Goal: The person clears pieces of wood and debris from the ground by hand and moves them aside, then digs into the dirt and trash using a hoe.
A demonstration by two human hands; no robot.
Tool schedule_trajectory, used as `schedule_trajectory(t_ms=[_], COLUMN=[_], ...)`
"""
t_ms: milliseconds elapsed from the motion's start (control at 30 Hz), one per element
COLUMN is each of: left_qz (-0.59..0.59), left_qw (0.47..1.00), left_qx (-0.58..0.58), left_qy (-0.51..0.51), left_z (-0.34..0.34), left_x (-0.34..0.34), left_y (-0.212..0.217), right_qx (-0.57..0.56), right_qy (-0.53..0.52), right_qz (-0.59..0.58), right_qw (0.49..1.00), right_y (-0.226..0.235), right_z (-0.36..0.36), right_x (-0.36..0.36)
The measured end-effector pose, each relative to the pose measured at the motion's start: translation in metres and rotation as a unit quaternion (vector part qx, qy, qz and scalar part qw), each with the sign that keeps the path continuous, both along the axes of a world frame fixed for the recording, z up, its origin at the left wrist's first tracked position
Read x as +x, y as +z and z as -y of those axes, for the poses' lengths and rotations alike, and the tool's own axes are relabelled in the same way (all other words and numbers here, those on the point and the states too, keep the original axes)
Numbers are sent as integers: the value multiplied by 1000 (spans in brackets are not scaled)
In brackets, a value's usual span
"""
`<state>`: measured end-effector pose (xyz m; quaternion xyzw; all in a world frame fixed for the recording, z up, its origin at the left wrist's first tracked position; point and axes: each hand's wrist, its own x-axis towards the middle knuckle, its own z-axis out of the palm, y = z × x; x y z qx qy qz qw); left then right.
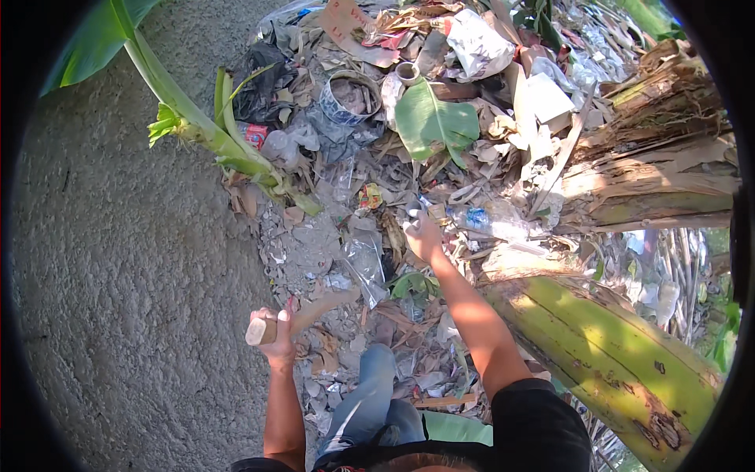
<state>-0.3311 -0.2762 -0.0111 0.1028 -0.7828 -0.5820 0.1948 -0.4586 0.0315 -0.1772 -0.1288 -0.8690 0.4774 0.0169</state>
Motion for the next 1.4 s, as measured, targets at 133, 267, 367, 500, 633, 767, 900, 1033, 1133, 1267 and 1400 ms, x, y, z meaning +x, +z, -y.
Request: schedule_trajectory(t_ms=[133,267,367,500,633,767,900,1033,1133,1267,1400], left_qz=[-33,-18,-31,-28,-35,-7,-16,-16,-4,32,41], left_qw=[999,998,996,997,995,995,996,995,993,999,998], left_qx=[-33,63,66,59,67,59,63,76,101,16,55], left_qy=[2,25,53,49,65,81,64,65,60,39,4], left_z=[13,17,20,23,21,20,23,31,35,33,17], left_x=[-4,-7,-12,-17,-15,-10,-4,6,14,30,49], left_y=[-9,-13,-15,-17,-19,-19,-21,-24,-26,-23,-18], right_qx=[47,50,78,58,83,79,144,160,93,113,141], right_qy=[51,85,63,75,87,70,27,59,61,26,-31], right_qz=[44,93,-13,-45,-100,-132,-97,-50,-143,-35,54], right_qw=[997,991,995,994,988,986,984,984,983,993,988], right_y=[-9,-13,-21,-30,-39,-50,-46,-28,-11,19,50], right_z=[39,71,86,96,98,96,86,62,38,12,-11], right_x=[-119,-211,-251,-283,-294,-270,-211,-116,-18,128,268])
